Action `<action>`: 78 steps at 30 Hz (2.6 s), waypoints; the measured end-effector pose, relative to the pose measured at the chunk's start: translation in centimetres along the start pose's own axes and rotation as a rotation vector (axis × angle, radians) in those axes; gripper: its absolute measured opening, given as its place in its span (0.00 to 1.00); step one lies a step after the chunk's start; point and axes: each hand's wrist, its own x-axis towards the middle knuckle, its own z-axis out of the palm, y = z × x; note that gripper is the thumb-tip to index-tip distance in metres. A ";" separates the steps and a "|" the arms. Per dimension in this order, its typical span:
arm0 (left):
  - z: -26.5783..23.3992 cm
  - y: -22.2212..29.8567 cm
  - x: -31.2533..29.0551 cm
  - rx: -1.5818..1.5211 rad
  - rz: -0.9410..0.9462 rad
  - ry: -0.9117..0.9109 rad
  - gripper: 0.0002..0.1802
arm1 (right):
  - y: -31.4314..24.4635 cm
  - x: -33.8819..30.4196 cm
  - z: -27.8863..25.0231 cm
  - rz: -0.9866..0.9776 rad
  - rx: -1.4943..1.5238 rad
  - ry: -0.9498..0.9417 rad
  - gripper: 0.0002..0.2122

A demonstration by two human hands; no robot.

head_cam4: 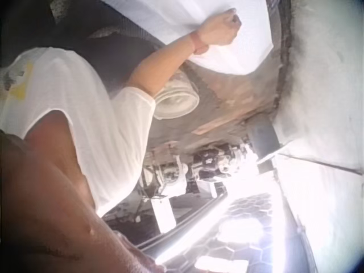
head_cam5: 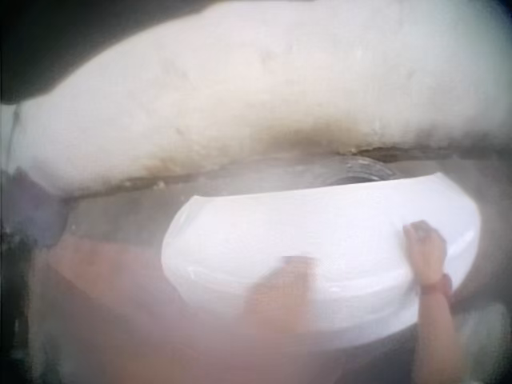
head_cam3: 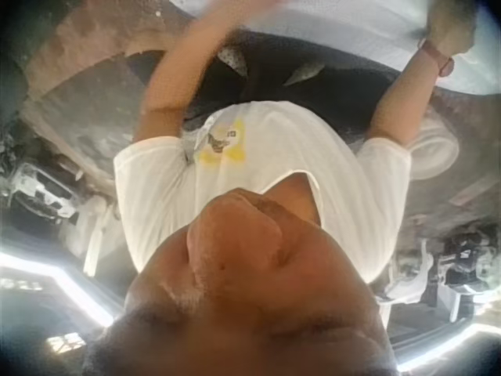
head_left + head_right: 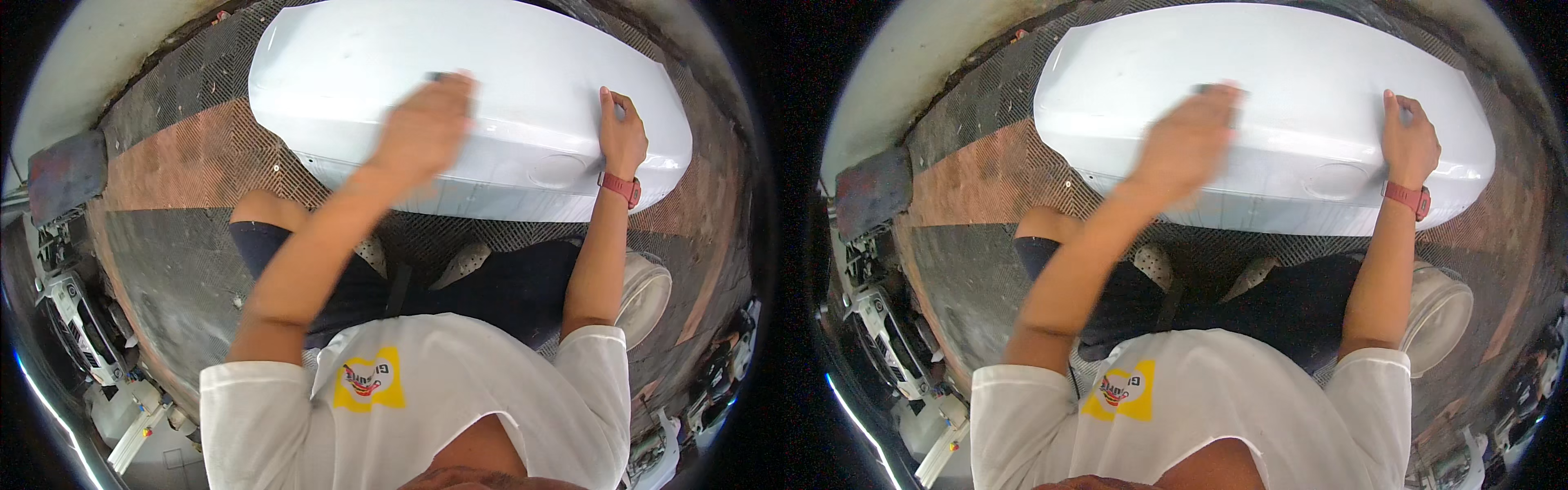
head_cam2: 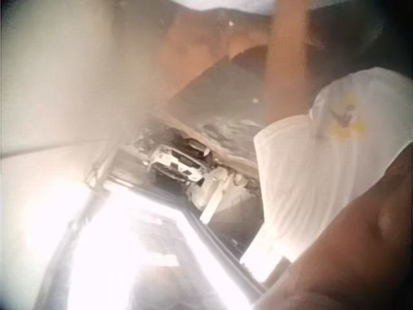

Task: The person kneels on the floor and scrubs a white car bumper with a black sponge, then wipes it with a blue cloth. The person repeatedly dips the sponge into a bucket of water and scrubs the surface, then wipes it down with the cloth.

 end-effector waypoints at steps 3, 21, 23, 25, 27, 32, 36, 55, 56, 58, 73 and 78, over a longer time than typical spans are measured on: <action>-1.8 -7.5 -3.1 -0.009 -0.102 0.035 0.31 | 0.1 -0.3 0.2 -0.034 0.011 0.037 0.27; 0.2 -21.9 1.9 -0.053 -0.496 -0.275 0.40 | 0.3 -0.1 0.5 -0.073 0.003 0.101 0.24; -0.8 -25.0 0.9 0.102 -0.610 -0.295 0.39 | 0.5 0.1 0.6 -0.050 -0.001 0.083 0.24; 0.9 -22.2 2.2 0.179 -0.493 -0.330 0.38 | 0.6 0.0 0.6 -0.056 0.002 0.085 0.25; 3.2 -14.1 3.2 -0.011 -0.222 -0.143 0.38 | 0.6 -0.1 0.7 -0.071 0.005 0.122 0.25; 6.2 8.9 7.3 -0.053 0.128 0.057 0.32 | -0.4 -1.1 0.2 -0.017 0.292 0.222 0.25; 3.6 14.4 10.3 -0.446 0.156 -0.185 0.38 | -3.3 -4.7 -3.2 -0.099 0.513 0.159 0.26; 5.5 8.6 8.8 -0.109 0.465 0.054 0.45 | 17.7 -24.1 -20.3 0.516 0.361 0.192 0.18; 5.4 8.8 8.7 -0.086 0.461 0.066 0.45 | 20.3 -25.5 -19.7 0.447 0.084 0.093 0.19; 4.9 9.3 8.5 -0.051 0.414 0.019 0.45 | 25.1 -28.2 -18.2 0.379 -0.297 -0.168 0.20; 3.8 12.5 7.0 0.145 0.166 -0.043 0.46 | 34.8 -35.4 -12.2 0.176 -0.317 -0.114 0.13; 3.9 12.4 8.6 0.124 0.182 -0.136 0.44 | 31.9 -36.7 -11.8 0.188 -0.275 -0.176 0.14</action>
